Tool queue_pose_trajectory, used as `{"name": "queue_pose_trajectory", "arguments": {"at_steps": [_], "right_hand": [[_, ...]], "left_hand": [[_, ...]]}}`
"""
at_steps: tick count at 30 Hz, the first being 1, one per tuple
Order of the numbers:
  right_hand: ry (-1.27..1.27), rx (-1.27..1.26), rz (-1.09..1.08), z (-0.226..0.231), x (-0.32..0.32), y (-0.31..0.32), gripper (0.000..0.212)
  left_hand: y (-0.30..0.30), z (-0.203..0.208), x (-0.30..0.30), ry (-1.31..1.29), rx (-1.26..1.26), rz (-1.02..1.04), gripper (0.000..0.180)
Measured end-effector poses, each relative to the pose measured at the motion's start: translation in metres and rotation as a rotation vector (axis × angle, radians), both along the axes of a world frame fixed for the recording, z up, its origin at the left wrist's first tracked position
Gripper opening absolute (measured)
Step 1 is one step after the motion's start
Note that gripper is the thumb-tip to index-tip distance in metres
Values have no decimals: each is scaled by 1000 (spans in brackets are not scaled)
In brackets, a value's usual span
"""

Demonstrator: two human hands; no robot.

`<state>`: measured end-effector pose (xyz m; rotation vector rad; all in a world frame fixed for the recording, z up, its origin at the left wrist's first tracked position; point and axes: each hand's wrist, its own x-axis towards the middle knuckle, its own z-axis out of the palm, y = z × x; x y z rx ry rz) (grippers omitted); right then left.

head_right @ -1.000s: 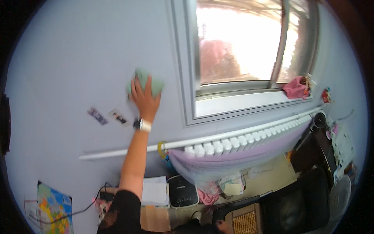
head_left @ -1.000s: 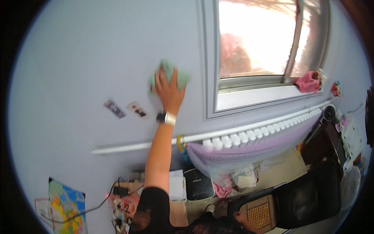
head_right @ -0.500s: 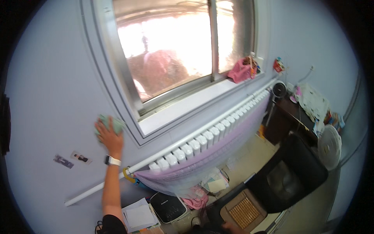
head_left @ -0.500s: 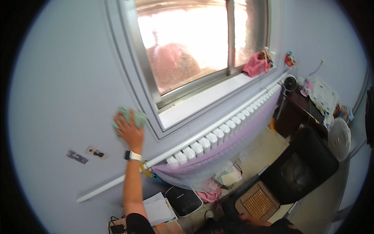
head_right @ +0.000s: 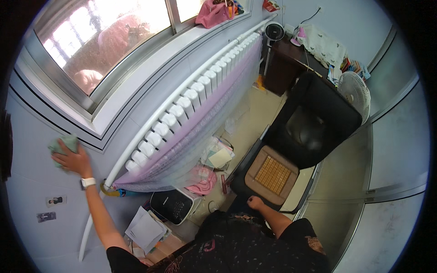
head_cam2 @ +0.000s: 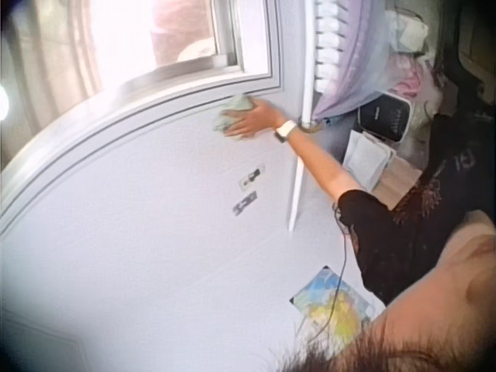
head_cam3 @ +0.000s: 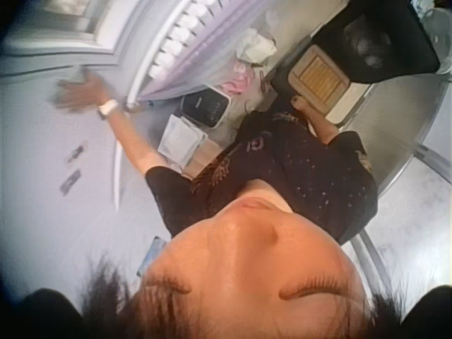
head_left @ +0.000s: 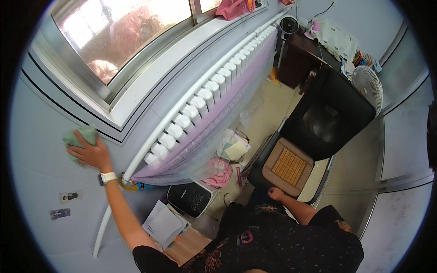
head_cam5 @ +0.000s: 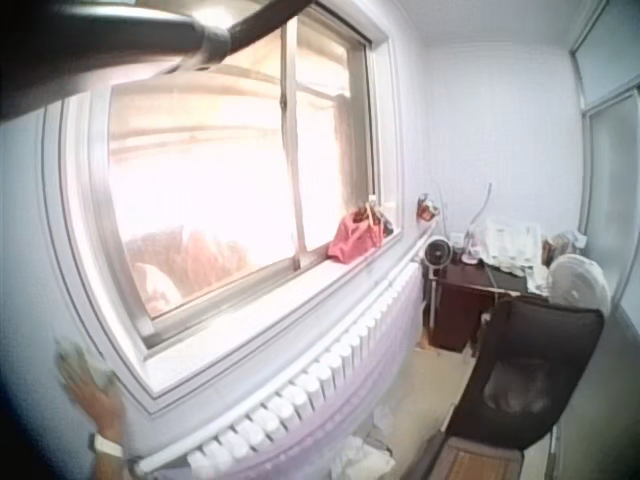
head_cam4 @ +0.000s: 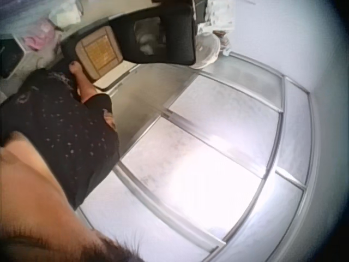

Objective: The person wipes a wooden desk, a sliding wardrobe door, a radiator, and a window sill using a green cloth. The person moves around the room to clean different surfaces, including the desk and the area around the window.

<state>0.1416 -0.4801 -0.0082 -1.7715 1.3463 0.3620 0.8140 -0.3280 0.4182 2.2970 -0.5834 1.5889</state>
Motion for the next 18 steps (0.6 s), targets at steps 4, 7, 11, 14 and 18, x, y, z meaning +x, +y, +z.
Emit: {"name": "queue_pose_trajectory", "arguments": {"at_steps": [4,7,11,14,18], "right_hand": [[-38,-87,-411,12,-14,-17,31],[-20,-74,-480,6,-31,-21,31],[47,17,-232,-35,-50,-28,34],[38,141,-150,-39,-50,-32,32],[-133,195,-340,-10,-52,-53,21]], "left_hand": [[6,-35,-2,10,-60,-6,71],[-26,17,-3,-83,-281,0,64],[-73,80,-30,-123,-420,-413,52],[-111,33,-69,-199,-54,-447,61],[-159,-100,-126,288,400,-476,73]]}}
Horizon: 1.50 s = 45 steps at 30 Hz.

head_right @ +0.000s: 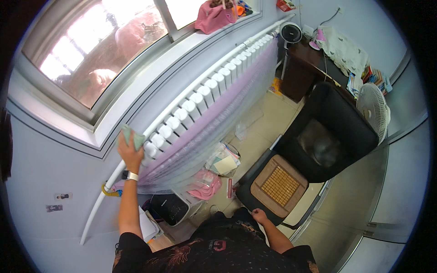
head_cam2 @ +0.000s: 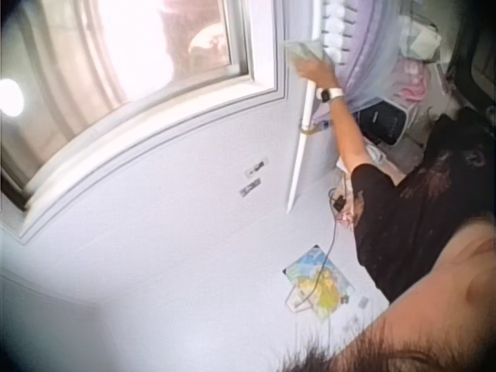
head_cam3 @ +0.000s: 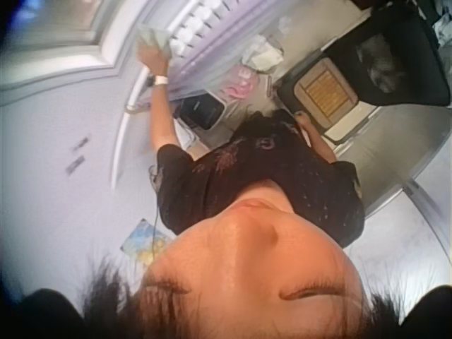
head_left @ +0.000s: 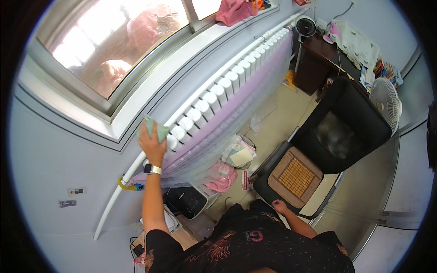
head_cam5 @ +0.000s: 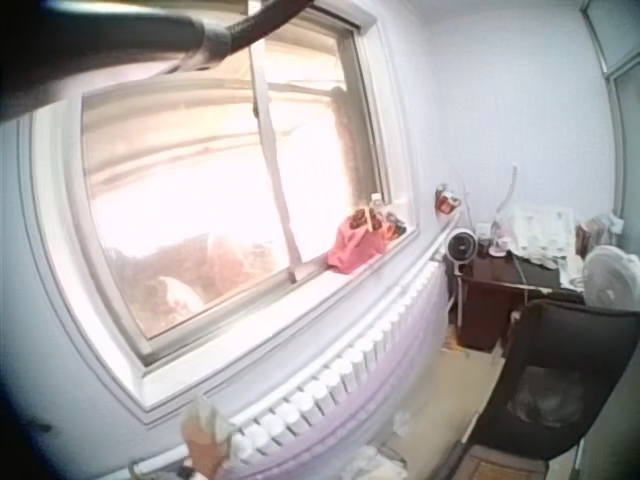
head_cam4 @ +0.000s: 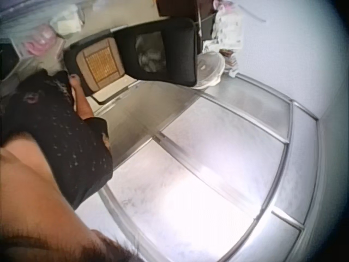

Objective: The person wipes a wooden desk, a sliding wardrobe door, a radiator, and a window sill using a green cloth. The person moves around the room to clean different surfaces, including the desk and the area around the window.

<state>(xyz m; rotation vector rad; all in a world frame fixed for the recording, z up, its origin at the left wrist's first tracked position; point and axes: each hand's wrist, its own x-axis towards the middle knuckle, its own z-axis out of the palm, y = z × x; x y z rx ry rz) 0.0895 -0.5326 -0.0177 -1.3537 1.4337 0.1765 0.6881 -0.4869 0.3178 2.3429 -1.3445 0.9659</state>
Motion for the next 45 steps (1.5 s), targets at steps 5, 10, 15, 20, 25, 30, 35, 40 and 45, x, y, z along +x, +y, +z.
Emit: {"name": "queue_pose_trajectory", "arguments": {"at_steps": [5,10,15,20,25,30,35,40,45], "right_hand": [[-24,12,-129,-33,-73,-20,12],[218,-219,-110,-39,-132,20,23],[265,-5,-92,-67,-148,72,29],[212,-8,-15,-29,-29,81,28],[166,-23,-2,-20,26,40,27],[0,134,-288,6,64,-17,24],[45,212,-388,5,47,-12,25],[-43,258,-560,-9,17,22,37],[12,54,-323,-25,24,30,35]], "left_hand": [[-18,-79,-1,172,157,260,66],[-118,-73,-2,191,214,-45,64],[-266,-92,-15,201,173,-236,67],[-330,-71,-20,222,266,-281,67],[-249,-73,11,156,279,-328,69],[-136,-60,34,250,247,-218,75],[-97,-37,55,508,297,-165,79],[-141,-48,60,478,261,-244,77],[-214,-52,36,436,325,-184,77]]}}
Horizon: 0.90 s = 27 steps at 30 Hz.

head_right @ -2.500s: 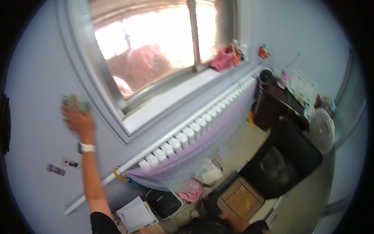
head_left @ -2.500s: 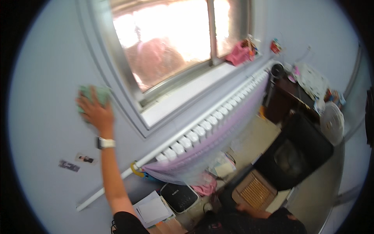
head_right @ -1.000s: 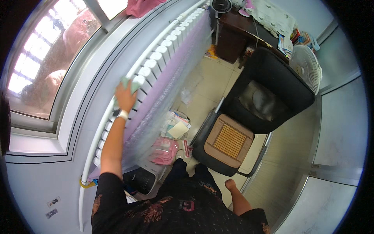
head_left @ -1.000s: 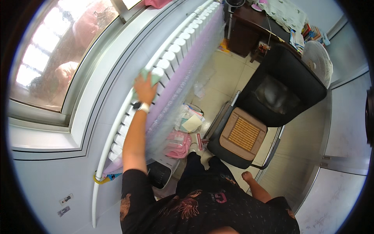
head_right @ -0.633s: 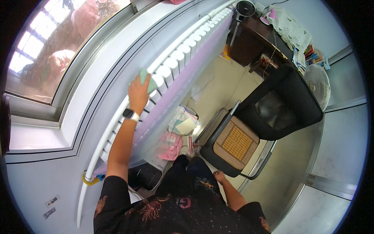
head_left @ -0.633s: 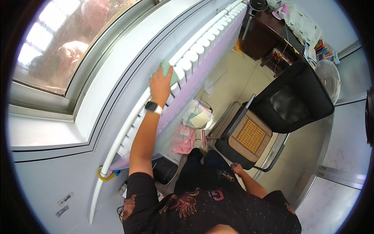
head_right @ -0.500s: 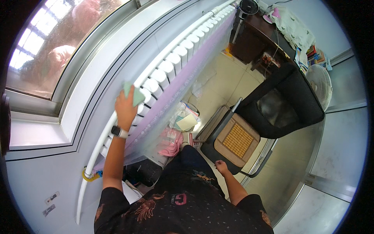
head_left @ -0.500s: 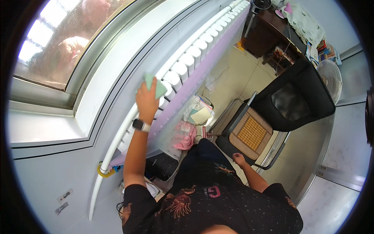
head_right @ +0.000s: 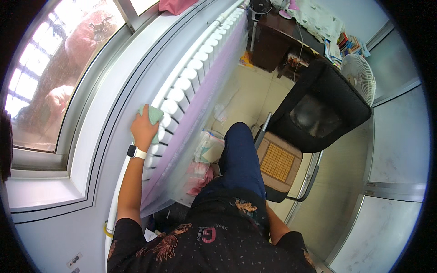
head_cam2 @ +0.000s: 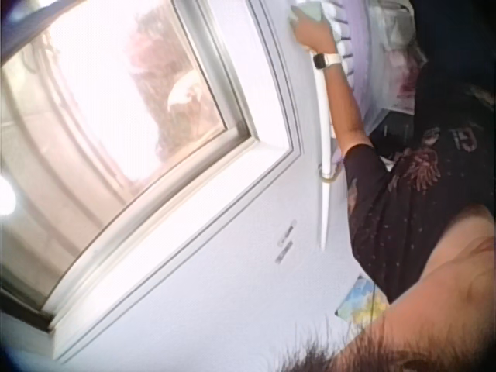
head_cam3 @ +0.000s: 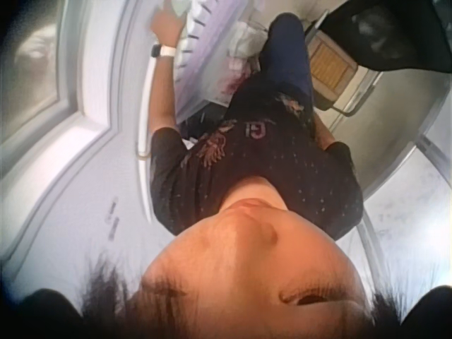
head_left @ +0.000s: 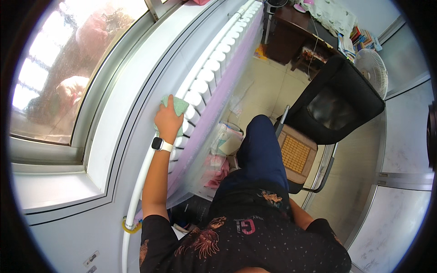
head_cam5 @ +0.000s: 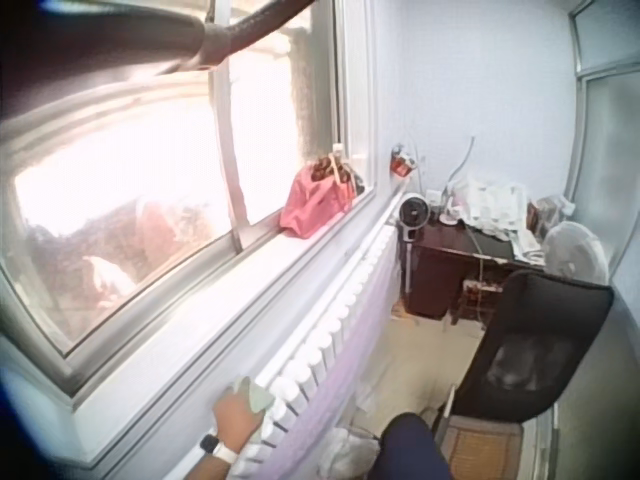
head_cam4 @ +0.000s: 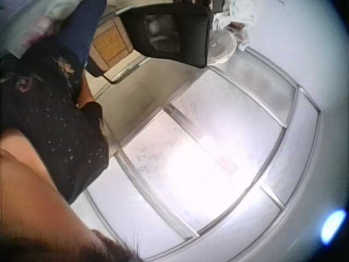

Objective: The person wipes a wooden desk, a sliding wardrobe door, a radiator, and a window sill using a green cloth. The person moves around the room to clean different surfaces, including the desk and the area around the window.

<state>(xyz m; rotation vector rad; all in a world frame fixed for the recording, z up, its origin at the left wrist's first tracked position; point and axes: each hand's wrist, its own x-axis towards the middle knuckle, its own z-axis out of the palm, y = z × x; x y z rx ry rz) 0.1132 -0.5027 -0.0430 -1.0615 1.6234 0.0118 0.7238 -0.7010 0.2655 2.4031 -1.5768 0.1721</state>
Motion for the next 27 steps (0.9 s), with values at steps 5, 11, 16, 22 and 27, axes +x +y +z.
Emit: {"name": "queue_pose_trajectory", "arguments": {"at_steps": [5,11,16,22,27], "right_hand": [[-73,-31,-40,15,36,-33,41],[-406,-111,-248,29,54,-80,49],[-141,209,-510,5,54,-154,49],[-271,226,-493,-28,71,-297,30],[-121,211,-318,3,111,-417,33]], "left_hand": [[-60,0,-9,8,25,-2,77],[-118,-4,-18,-13,-25,-15,74],[-199,-10,-32,-7,-39,-59,76],[-333,-7,-61,-75,-2,-21,80],[-444,-5,-78,-59,11,-46,80]]}}
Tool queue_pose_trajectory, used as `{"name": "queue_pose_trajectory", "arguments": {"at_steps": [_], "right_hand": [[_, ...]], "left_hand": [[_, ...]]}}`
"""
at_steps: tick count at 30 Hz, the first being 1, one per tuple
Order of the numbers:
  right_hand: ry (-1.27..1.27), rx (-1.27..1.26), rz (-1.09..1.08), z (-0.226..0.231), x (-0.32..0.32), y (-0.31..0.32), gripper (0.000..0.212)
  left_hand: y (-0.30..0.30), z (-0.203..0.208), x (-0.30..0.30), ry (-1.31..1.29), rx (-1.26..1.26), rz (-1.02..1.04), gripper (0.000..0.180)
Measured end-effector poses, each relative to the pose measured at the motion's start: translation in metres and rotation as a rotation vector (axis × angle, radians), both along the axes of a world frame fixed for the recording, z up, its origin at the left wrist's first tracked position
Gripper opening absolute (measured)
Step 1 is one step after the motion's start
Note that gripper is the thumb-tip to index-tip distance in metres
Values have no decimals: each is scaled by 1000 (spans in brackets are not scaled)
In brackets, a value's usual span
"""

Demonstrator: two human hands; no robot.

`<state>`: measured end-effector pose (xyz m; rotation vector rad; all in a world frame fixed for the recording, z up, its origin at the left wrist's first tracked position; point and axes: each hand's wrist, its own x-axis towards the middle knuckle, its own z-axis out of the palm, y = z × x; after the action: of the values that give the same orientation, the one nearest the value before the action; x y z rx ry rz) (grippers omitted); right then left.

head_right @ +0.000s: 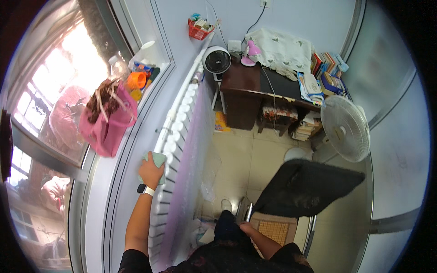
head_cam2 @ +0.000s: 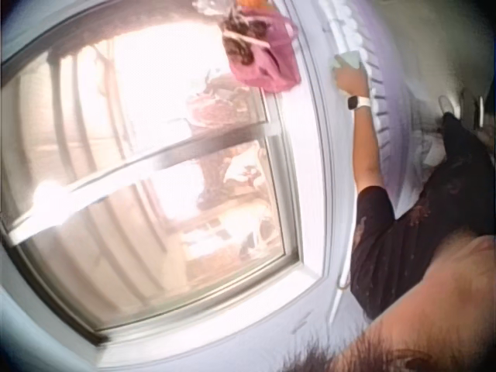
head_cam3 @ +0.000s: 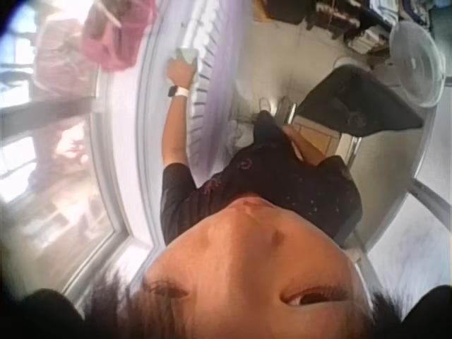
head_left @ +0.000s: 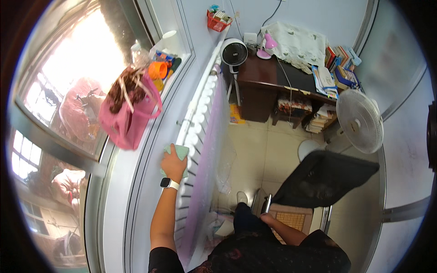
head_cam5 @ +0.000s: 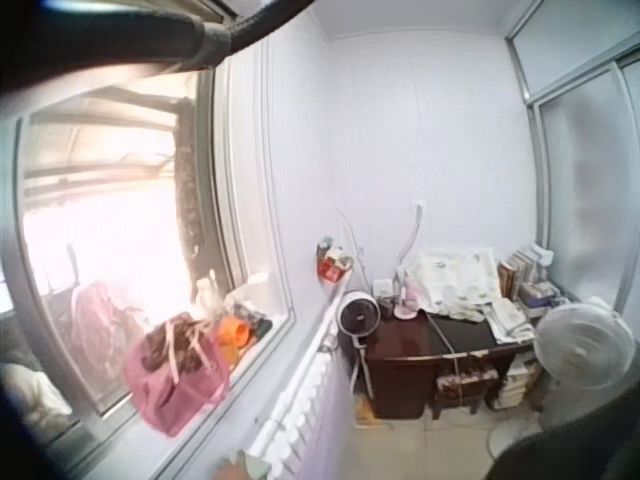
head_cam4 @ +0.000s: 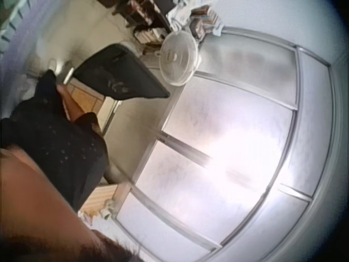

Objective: The person wipes a wooden desk, a sliding wardrobe door, a radiator, and a window sill using a green cloth. The person moves around the room to clean different surfaces, including the desk and the area around the window.

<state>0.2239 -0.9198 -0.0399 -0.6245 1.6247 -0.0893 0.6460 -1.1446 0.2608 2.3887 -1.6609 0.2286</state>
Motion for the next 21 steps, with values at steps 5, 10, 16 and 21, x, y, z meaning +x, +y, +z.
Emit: {"name": "queue_pose_trajectory", "arguments": {"at_steps": [5,10,16,21], "right_hand": [[62,-201,452,-23,17,-89,39],[41,-285,546,-57,35,-157,38],[-8,-181,548,-33,36,-228,44],[-47,-261,510,-24,37,-260,38]], "left_hand": [[-99,9,-24,-19,-7,13,78],[-107,12,-29,62,15,43,78],[14,15,-21,53,-144,72,78],[30,9,-24,144,-369,201,77]]}}
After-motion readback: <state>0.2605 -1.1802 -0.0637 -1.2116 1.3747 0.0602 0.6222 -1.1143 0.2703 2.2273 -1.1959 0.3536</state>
